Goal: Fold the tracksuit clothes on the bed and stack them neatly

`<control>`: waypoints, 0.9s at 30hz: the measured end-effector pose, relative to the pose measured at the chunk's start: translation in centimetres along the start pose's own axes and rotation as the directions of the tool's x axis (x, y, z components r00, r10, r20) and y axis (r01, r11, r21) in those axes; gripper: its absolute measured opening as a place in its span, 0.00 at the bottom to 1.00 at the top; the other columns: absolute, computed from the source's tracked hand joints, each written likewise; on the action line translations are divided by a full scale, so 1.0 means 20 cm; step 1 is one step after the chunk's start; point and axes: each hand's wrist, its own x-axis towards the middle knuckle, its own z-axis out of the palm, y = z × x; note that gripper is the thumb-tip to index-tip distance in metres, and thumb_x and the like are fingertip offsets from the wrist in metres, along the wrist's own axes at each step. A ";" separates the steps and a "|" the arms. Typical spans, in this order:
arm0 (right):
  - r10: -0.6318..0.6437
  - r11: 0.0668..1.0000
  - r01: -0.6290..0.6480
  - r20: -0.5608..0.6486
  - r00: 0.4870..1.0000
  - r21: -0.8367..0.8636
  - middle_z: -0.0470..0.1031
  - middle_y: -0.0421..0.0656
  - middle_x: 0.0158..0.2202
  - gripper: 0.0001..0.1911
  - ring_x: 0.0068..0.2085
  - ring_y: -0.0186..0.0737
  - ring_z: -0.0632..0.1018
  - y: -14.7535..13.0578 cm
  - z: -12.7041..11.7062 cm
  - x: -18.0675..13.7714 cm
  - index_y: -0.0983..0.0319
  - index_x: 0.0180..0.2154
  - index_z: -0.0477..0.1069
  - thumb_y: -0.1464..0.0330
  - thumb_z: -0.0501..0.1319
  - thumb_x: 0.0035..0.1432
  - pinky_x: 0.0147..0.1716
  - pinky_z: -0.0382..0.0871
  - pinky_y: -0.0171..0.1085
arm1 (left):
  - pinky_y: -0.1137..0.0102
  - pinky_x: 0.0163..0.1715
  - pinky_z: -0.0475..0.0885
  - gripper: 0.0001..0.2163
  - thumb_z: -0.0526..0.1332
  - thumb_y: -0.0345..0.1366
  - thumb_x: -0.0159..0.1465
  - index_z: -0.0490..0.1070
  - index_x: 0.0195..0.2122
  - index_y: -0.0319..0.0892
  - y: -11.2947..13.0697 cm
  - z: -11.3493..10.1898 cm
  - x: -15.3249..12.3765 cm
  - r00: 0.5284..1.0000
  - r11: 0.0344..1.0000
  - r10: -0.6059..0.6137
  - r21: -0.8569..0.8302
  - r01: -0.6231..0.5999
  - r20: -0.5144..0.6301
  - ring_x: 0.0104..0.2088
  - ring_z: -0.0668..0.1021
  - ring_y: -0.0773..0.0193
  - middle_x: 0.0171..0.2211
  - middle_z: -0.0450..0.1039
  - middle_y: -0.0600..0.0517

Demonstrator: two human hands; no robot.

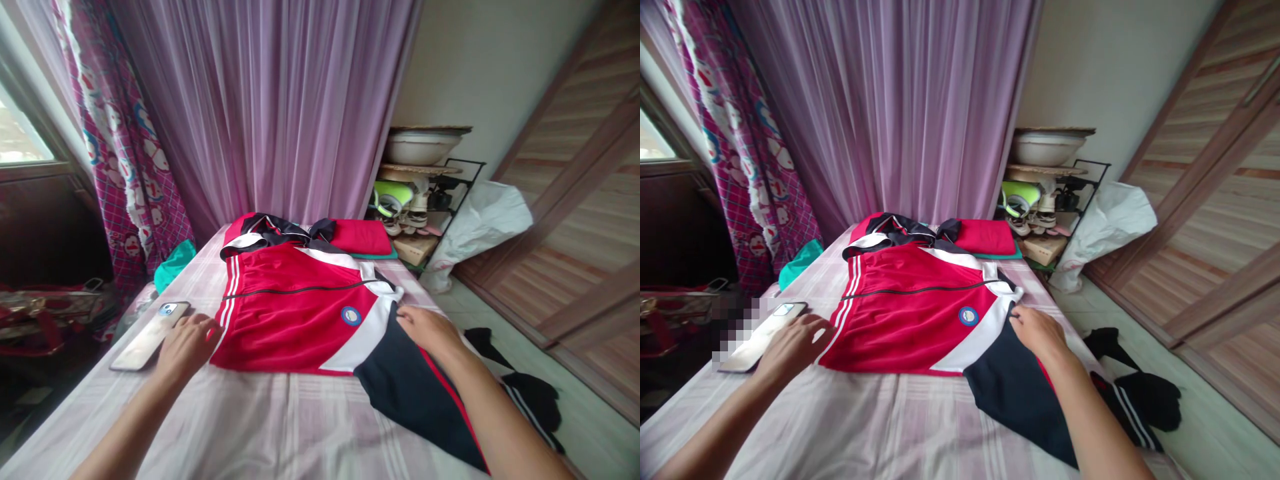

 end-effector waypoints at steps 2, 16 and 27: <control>-0.126 0.990 0.127 -0.014 0.992 0.065 0.83 0.45 0.43 0.16 0.43 0.46 0.81 -0.14 -0.01 0.11 0.54 0.44 0.79 0.64 0.53 0.62 0.39 0.70 0.38 | 0.59 0.47 0.72 0.19 0.49 0.44 0.66 0.80 0.39 0.46 0.09 0.01 0.09 0.996 0.994 0.082 -0.069 -0.084 -0.038 0.45 0.80 0.51 0.46 0.80 0.45; -0.307 0.952 0.304 0.085 0.948 0.045 0.55 0.47 0.71 0.30 0.70 0.46 0.56 -0.68 0.43 1.01 0.58 0.67 0.58 0.55 0.45 0.69 0.67 0.46 0.50 | 0.50 0.66 0.56 0.27 0.50 0.52 0.70 0.60 0.67 0.48 0.39 0.53 0.34 0.968 0.966 0.251 -0.066 -0.251 -0.006 0.68 0.61 0.52 0.68 0.59 0.48; -0.390 0.910 0.403 -0.130 0.911 0.095 0.59 0.48 0.69 0.28 0.68 0.47 0.60 -0.57 0.40 0.81 0.57 0.66 0.59 0.57 0.45 0.69 0.65 0.52 0.50 | 0.47 0.66 0.54 0.27 0.49 0.52 0.70 0.62 0.66 0.48 0.38 0.55 0.35 0.972 0.959 0.234 -0.158 -0.236 -0.032 0.68 0.60 0.49 0.68 0.59 0.45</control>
